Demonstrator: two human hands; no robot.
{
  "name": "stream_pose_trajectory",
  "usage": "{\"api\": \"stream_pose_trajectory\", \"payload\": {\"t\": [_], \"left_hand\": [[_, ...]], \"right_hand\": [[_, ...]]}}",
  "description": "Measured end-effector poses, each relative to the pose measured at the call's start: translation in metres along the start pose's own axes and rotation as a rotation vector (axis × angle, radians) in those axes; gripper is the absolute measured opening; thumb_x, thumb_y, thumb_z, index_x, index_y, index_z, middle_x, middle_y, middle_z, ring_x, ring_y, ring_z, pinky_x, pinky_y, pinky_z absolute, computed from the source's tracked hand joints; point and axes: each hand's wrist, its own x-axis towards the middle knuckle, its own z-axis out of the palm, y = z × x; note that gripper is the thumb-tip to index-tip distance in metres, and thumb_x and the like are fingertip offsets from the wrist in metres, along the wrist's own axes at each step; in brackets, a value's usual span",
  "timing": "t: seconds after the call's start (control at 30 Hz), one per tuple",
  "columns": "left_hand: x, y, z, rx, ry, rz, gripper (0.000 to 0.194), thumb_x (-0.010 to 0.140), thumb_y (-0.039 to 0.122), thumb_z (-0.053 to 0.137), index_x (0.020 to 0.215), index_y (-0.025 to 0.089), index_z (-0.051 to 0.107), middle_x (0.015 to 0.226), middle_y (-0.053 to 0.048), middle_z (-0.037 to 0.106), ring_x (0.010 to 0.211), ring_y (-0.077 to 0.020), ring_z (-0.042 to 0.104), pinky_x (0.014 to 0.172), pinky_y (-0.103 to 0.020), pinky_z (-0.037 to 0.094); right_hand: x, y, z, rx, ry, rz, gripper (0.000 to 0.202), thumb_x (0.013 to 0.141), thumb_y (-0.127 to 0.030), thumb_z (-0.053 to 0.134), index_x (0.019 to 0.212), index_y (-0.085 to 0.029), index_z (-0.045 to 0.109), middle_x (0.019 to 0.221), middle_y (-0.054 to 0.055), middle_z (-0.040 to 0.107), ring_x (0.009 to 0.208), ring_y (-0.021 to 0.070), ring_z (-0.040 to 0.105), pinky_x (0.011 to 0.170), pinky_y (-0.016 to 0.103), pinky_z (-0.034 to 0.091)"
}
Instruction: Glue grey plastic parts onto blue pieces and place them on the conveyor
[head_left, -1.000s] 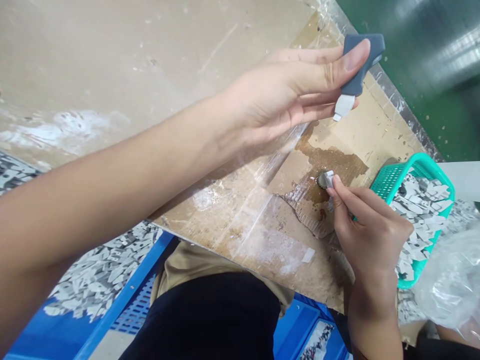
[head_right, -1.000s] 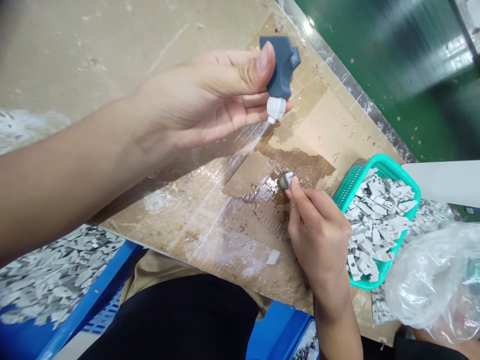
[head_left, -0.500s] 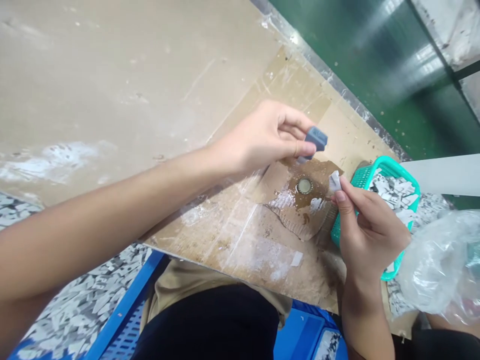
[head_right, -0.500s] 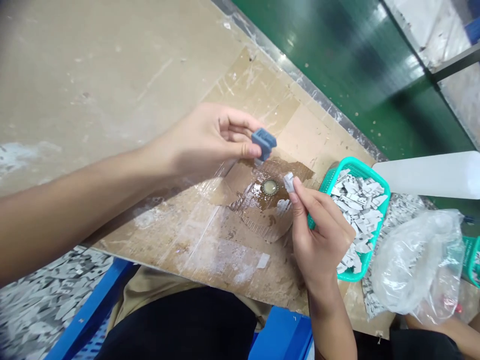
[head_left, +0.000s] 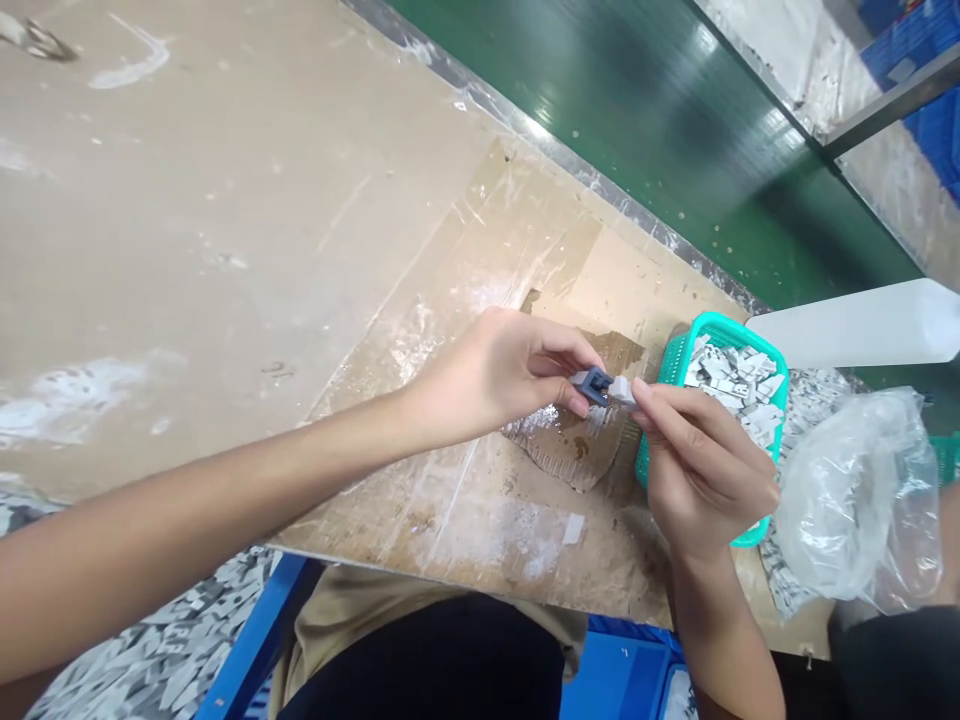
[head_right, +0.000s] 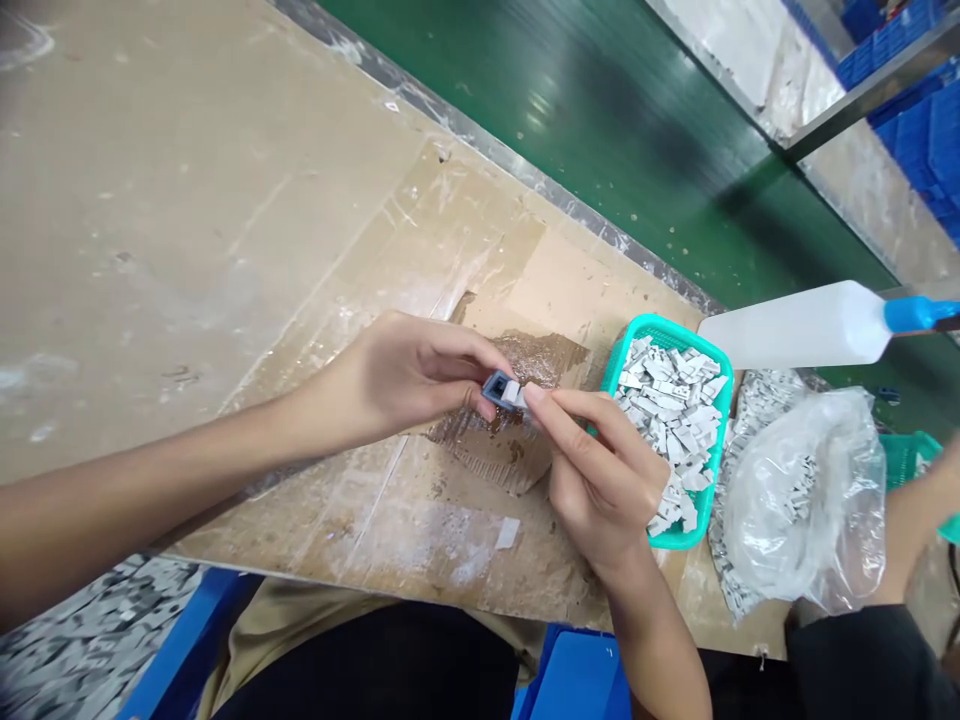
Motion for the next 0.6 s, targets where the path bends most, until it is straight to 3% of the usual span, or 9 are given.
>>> {"api": "stream_pose_trajectory", "payload": {"t": [0.37,0.6], "left_hand": [[-0.003,0.003,0.004,-0.037,-0.004,-0.019,0.018,0.074,0.005,0.064,0.086,0.015,0.074,0.076,-0.002,0.074,0.069,-0.0144,0.072,0.071,-0.022,0.059],[-0.006,0.006,0.015,-0.101,0.101,-0.035,0.016,0.073,0.006,0.063,0.081,0.015,0.074,0.078,-0.001,0.075,0.068,-0.0142,0.071,0.070,-0.023,0.061]], "right_hand": [[-0.001,0.001,-0.002,0.001,-0.093,0.000,0.054,0.086,0.003,0.057,0.122,-0.036,0.069,0.096,0.002,0.073,0.083,0.0156,0.069,0.069,0.031,0.057],[-0.002,0.000,-0.001,-0.059,-0.164,-0.022,0.051,0.089,0.003,0.052,0.122,-0.032,0.069,0.097,0.004,0.071,0.082,0.0137,0.068,0.069,0.026,0.057]]}}
